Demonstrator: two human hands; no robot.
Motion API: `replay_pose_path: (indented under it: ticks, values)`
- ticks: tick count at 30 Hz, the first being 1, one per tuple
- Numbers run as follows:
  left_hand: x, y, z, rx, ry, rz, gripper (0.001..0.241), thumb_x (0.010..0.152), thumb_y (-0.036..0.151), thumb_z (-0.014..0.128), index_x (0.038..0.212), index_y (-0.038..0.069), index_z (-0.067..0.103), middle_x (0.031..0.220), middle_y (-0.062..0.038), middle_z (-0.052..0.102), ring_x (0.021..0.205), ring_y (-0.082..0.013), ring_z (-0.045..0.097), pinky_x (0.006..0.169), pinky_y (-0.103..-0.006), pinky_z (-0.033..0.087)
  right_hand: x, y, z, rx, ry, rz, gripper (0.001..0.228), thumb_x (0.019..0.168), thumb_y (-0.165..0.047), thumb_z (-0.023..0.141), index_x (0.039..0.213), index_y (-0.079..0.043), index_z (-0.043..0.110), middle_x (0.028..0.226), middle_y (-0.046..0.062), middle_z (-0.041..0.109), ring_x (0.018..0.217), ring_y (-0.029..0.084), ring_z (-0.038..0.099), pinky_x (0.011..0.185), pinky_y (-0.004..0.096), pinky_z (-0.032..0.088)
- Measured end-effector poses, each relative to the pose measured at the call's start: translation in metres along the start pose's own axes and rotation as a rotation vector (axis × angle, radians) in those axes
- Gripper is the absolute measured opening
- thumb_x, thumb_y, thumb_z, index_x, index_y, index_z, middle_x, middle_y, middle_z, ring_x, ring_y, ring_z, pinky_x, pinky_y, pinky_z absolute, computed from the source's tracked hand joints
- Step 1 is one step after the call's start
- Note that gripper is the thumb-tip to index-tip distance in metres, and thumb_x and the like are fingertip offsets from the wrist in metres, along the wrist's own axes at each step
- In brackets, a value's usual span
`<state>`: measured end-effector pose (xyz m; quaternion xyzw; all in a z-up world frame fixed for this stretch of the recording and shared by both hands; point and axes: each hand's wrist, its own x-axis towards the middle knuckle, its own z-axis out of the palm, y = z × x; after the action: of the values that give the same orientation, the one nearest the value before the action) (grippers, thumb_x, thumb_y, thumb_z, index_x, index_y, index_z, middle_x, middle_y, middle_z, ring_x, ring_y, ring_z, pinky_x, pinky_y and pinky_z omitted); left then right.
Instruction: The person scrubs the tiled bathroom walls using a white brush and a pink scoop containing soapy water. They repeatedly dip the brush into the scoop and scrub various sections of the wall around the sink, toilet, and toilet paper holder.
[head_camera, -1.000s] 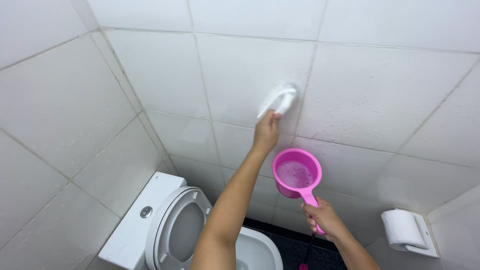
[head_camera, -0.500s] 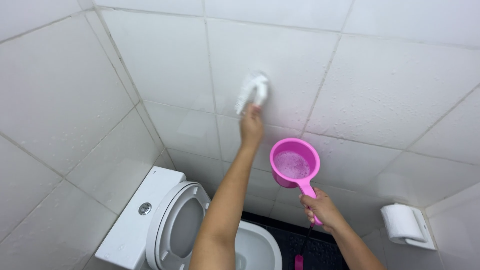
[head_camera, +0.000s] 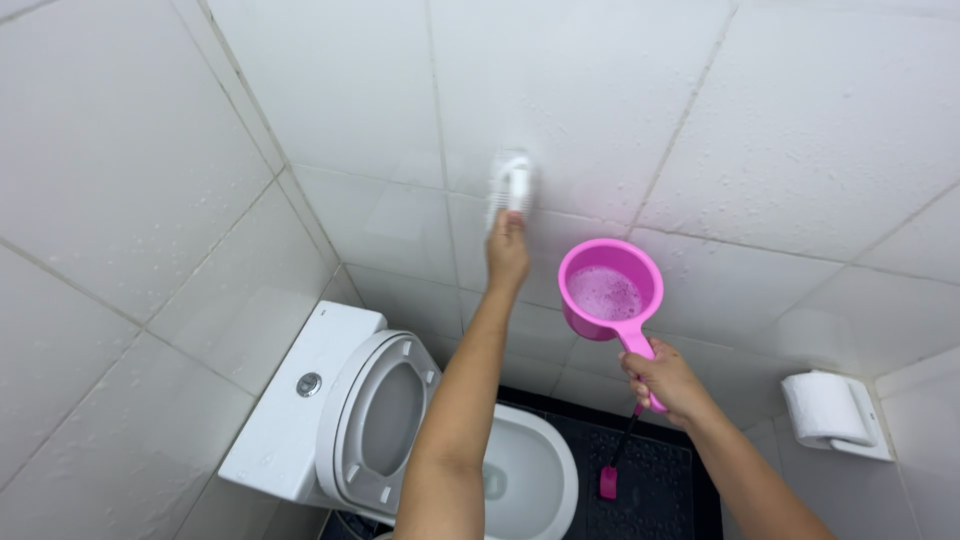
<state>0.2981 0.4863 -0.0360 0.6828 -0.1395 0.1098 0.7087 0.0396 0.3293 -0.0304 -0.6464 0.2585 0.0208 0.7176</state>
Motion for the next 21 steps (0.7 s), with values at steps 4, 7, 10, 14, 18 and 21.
replay_pose_path:
  ticks: [4,7,10,14,18,21]
  values:
    - [-0.021,-0.014,0.021,0.09,-0.191,0.307,0.038,0.11,0.038,0.045,0.099,0.005,0.061,0.086,-0.014,0.063,0.078,-0.0267,0.06,0.072,-0.0397,0.049,0.0,0.004,0.0,0.001,-0.01,0.012,0.024,0.09,-0.01,0.065,0.107,-0.003,0.049,0.066,0.003,0.05,0.042,0.008,0.042,0.033,0.026,0.034]
    - [-0.011,-0.019,0.013,0.397,-0.331,0.492,0.032,0.108,0.033,0.048,0.097,0.008,0.064,0.088,-0.015,0.068,0.087,-0.0338,0.063,0.079,-0.0463,0.046,-0.001,0.007,-0.011,-0.004,-0.016,0.01,0.023,0.091,-0.009,0.065,0.104,-0.002,0.047,0.066,0.003,0.05,0.042,0.008,0.042,0.033,0.026,0.035]
    - [0.028,-0.025,-0.037,0.097,-0.089,0.295,0.04,0.111,0.037,0.047,0.097,0.003,0.063,0.084,-0.015,0.062,0.08,-0.0273,0.059,0.075,-0.0388,0.049,-0.001,0.003,-0.017,-0.035,-0.01,0.03,0.023,0.091,-0.009,0.065,0.103,-0.001,0.047,0.066,0.004,0.05,0.042,0.009,0.042,0.033,0.027,0.035]
    - [0.027,0.012,-0.09,0.24,0.165,0.002,0.043,0.11,0.042,0.043,0.101,0.004,0.062,0.081,-0.012,0.062,0.075,-0.0267,0.06,0.071,-0.0423,0.048,-0.004,0.02,-0.034,-0.05,-0.035,0.07,0.024,0.091,-0.01,0.065,0.103,-0.001,0.048,0.064,0.004,0.049,0.04,0.009,0.041,0.032,0.027,0.034]
    - [-0.026,0.077,-0.071,0.512,-0.215,0.145,0.038,0.101,0.042,0.056,0.1,0.008,0.072,0.09,-0.017,0.071,0.083,-0.0344,0.067,0.074,-0.0449,0.052,0.01,0.021,-0.041,-0.105,-0.089,0.103,0.028,0.09,-0.011,0.066,0.107,0.001,0.048,0.061,0.004,0.049,0.038,0.011,0.042,0.031,0.029,0.035]
    - [-0.075,0.098,-0.03,0.778,-0.487,0.435,0.027,0.092,0.037,0.067,0.092,0.013,0.078,0.094,-0.009,0.077,0.094,-0.03,0.072,0.081,-0.0468,0.052,0.021,0.023,-0.041,-0.107,-0.161,0.101,0.033,0.089,-0.011,0.067,0.113,0.002,0.048,0.059,0.002,0.048,0.038,0.01,0.042,0.032,0.029,0.036]
